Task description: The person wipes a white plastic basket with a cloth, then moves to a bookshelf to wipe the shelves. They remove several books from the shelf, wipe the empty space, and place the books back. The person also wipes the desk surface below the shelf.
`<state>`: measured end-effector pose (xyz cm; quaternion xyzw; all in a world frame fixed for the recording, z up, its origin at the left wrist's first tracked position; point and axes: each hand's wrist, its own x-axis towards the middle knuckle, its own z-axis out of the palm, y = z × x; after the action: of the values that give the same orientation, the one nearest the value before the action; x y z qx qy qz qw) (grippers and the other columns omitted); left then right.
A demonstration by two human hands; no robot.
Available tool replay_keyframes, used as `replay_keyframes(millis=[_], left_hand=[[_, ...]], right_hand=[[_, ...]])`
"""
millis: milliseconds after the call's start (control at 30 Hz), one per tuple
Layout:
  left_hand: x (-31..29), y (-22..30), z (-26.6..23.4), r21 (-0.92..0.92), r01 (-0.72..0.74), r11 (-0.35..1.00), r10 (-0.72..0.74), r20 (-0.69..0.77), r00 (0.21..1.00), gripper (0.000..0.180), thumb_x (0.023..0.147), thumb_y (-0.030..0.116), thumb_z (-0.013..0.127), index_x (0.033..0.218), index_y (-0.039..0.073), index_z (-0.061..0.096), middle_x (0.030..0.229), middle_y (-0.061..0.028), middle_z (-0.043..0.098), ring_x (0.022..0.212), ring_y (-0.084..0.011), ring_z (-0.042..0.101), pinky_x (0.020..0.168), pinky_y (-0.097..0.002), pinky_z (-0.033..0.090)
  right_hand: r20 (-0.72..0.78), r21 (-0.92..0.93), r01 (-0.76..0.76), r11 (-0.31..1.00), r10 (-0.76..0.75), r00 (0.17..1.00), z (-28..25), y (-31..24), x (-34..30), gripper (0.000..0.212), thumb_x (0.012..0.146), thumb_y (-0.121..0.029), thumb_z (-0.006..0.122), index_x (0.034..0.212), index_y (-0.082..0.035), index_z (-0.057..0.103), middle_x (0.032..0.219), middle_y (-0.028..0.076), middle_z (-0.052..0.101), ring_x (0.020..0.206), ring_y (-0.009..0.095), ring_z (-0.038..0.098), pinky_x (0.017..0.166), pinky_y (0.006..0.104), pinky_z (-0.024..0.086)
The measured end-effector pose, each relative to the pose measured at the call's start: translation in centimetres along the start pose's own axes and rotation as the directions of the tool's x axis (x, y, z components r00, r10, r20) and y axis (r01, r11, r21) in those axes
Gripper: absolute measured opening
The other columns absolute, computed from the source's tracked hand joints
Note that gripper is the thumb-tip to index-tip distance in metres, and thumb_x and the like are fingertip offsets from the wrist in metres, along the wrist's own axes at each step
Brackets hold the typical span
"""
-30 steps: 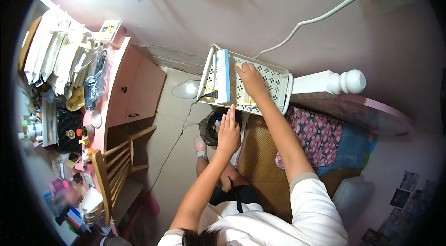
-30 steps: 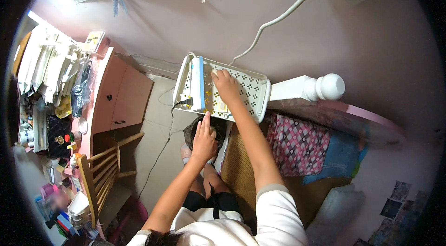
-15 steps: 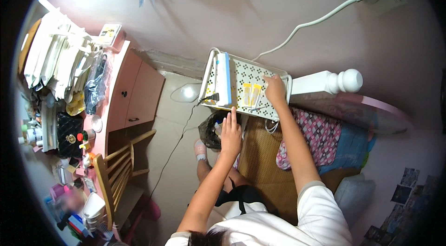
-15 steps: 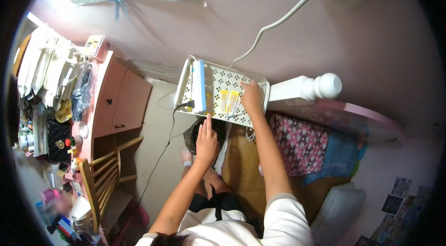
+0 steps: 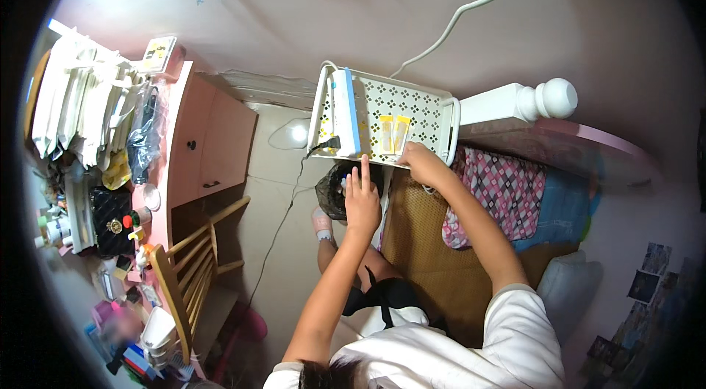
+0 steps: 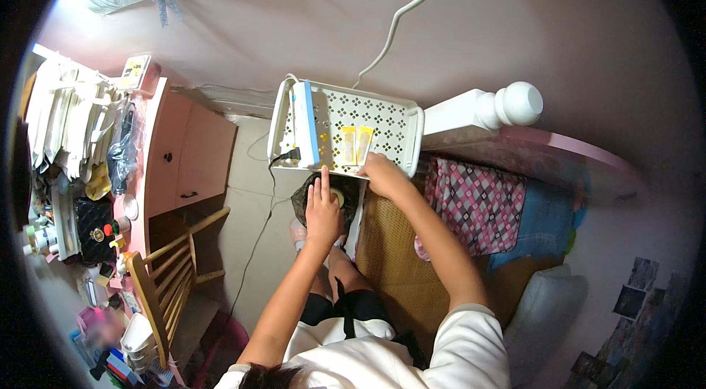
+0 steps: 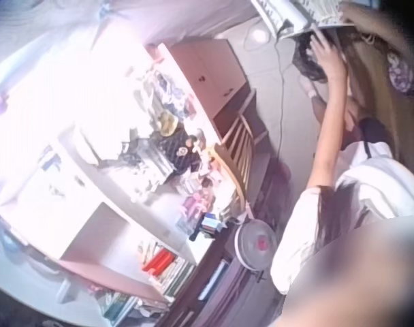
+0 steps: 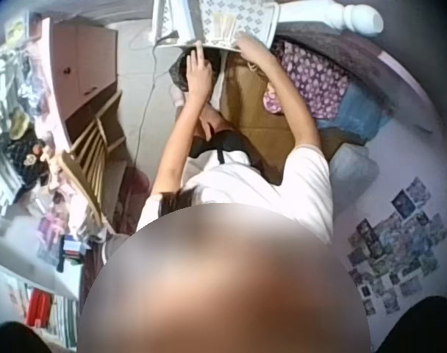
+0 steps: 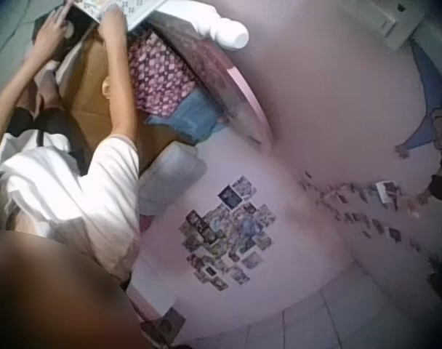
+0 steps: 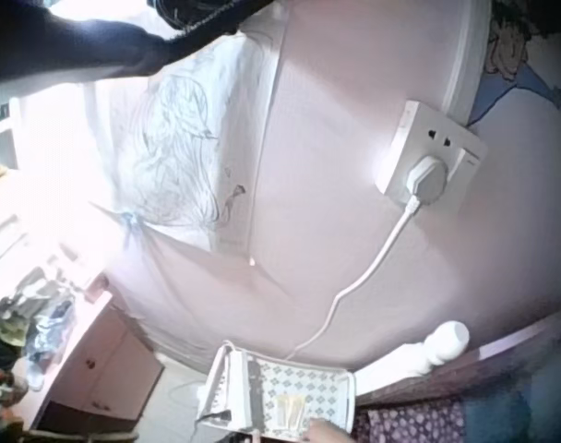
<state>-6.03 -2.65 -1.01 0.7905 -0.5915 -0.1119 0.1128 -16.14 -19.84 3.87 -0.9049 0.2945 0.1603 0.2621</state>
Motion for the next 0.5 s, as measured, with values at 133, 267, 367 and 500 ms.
replay_keyframes(millis=[133,267,367,500], left_hand=[[-0.4,0.2,0.2,-0.035,0.016,0.999,-0.015,0.011,1.000,0.019,0.084,0.010,0.053,0.090,-0.002,0.066,0.152,-0.0197,0.017,0.126,-0.0359,0.042,0.107,-0.0440,0.031],[0.0,0.4,-0.2,-0.089,0.030,0.996,-0.030,-0.001,1.000,0.017,0.082,0.009,0.054,0.087,-0.003,0.065,0.152,-0.0215,0.016,0.125,-0.0362,0.043,0.107,-0.0445,0.032],[0.6,0.4,-1.5,-0.086,-0.002,0.996,0.001,-0.009,1.000,0.018,0.081,0.009,0.054,0.089,-0.004,0.064,0.152,-0.0218,0.015,0.125,-0.0349,0.043,0.106,-0.0434,0.033],[0.4,-0.4,-1.2,-0.038,-0.014,0.999,0.015,0.020,1.000,0.020,0.082,0.010,0.054,0.092,-0.005,0.064,0.152,-0.0219,0.014,0.125,-0.0344,0.042,0.106,-0.0432,0.033]], right_hand=[[-0.121,-0.200,-0.101,0.975,0.077,0.990,0.0,2.0,-3.5,0.009,0.076,-0.002,0.058,0.078,0.000,0.066,0.096,0.015,0.055,0.096,0.032,0.056,0.083,0.0408,0.048],[-0.224,-0.260,-0.065,0.963,0.005,0.975,0.4,1.5,-3.9,0.012,0.078,-0.007,0.057,0.086,0.001,0.062,0.096,0.015,0.054,0.096,0.032,0.056,0.079,0.0416,0.049],[-0.274,-0.185,-0.110,0.977,0.056,0.960,1.0,3.0,-2.4,0.014,0.080,-0.008,0.056,0.090,0.001,0.062,0.098,0.014,0.054,0.095,0.030,0.056,0.079,0.0409,0.050],[-0.348,-0.209,-0.062,0.976,-0.015,0.938,-3.3,0.8,-2.0,0.017,0.081,-0.006,0.055,0.094,-0.004,0.066,0.098,0.011,0.055,0.095,0.027,0.055,0.080,0.0393,0.049]])
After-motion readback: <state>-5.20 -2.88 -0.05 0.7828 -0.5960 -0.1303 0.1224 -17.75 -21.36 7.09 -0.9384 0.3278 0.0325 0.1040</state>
